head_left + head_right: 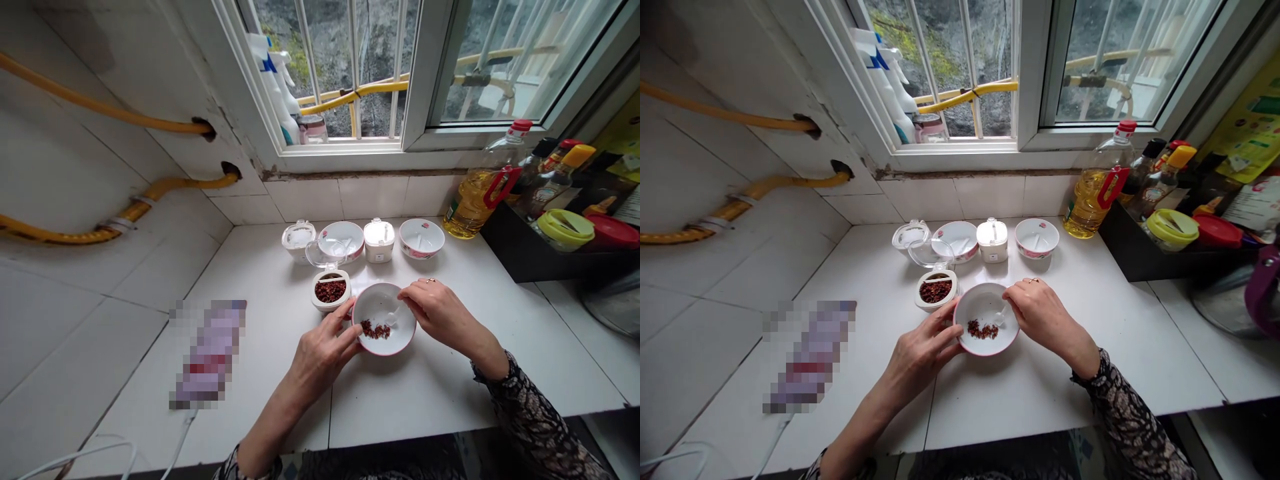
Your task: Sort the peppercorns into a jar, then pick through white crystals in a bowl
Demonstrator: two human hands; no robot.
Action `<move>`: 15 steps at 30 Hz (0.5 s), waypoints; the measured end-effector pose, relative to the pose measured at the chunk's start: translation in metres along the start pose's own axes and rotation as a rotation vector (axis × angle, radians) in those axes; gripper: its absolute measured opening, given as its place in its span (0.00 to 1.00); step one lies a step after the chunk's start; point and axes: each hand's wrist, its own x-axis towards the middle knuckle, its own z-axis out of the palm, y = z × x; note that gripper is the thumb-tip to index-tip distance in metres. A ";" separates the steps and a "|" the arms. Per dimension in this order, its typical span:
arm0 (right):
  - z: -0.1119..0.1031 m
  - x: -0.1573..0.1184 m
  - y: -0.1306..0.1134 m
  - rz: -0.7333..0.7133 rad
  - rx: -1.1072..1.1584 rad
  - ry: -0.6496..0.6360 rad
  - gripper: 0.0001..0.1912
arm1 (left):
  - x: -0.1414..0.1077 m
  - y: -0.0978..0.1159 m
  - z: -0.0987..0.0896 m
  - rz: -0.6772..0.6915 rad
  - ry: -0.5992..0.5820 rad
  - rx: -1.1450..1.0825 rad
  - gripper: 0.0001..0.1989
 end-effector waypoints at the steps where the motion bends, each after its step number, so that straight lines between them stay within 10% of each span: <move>1: 0.001 0.000 -0.001 -0.003 -0.017 0.007 0.09 | 0.001 0.000 0.000 0.018 0.015 0.028 0.07; 15: 0.009 -0.003 -0.018 0.200 0.282 -0.073 0.11 | -0.007 0.001 0.012 0.029 0.139 0.046 0.03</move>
